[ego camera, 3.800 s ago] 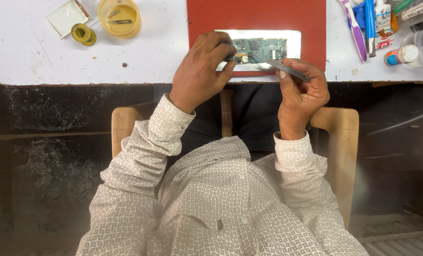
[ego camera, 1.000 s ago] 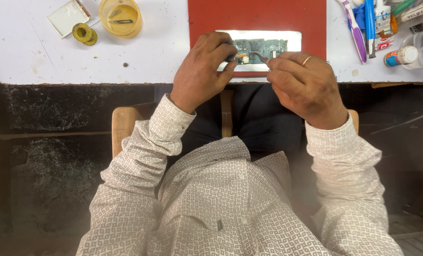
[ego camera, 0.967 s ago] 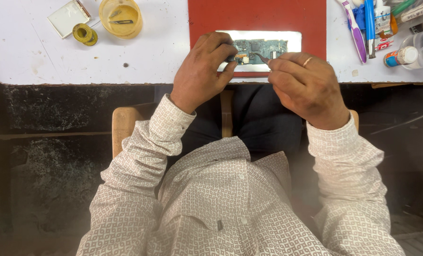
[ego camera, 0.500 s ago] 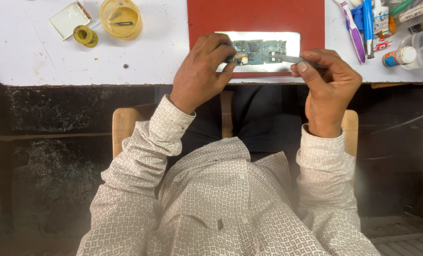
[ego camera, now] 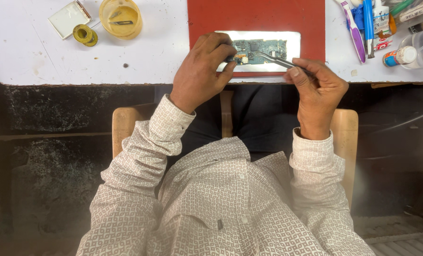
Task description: The person applies flux to a circuit board using a small brush, then uses tweezers to adjust components. They then use a hot air gun to heat the board while holding it with tweezers, and finally remove a small component with the tweezers.
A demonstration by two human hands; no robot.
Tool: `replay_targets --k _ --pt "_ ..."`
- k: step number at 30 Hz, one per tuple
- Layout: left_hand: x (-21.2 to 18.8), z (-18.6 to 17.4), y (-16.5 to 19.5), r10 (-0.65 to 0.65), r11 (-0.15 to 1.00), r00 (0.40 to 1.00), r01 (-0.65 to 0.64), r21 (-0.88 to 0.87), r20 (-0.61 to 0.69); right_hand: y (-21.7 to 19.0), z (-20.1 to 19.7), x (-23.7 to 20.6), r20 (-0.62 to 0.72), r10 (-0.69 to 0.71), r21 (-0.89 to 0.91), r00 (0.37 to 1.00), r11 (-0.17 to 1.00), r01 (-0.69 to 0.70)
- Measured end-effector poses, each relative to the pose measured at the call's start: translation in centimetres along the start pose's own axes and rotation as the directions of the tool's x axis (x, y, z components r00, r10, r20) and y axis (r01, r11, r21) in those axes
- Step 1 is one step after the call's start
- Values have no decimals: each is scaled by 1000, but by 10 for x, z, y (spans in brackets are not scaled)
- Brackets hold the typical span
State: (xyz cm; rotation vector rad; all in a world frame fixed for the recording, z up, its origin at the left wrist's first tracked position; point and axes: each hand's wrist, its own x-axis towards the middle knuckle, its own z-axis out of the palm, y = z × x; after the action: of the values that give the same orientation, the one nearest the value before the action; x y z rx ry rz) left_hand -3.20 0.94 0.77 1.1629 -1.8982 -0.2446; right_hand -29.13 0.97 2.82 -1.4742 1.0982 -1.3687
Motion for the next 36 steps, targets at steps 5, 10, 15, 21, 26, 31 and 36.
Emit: replay_targets --k 5,10,15,21,26,31,36 --pt "-1 1 -1 -5 1000 1000 5 -2 4 -2 -9 4 66 -80 -162 995 983 90" --pt "0 2 -2 10 1000 1000 -10 14 -1 -3 -9 6 78 -58 -268 995 960 77" --pt "-1 1 -2 3 1000 1000 -3 4 4 -1 -6 10 92 -59 -263 994 961 81" --pt "-1 2 -2 9 1000 1000 -9 13 -1 1 -4 14 74 -6 -200 997 979 20" --pt "-1 2 -3 9 1000 1000 -9 13 1 4 -4 18 81 -10 -235 997 971 29" --pt "-1 2 -3 10 1000 1000 -10 17 -3 6 -5 18 94 -19 -281 995 959 45" --pt "-1 2 -3 8 1000 1000 -8 3 0 9 -6 18 112 -96 -298 989 946 126"
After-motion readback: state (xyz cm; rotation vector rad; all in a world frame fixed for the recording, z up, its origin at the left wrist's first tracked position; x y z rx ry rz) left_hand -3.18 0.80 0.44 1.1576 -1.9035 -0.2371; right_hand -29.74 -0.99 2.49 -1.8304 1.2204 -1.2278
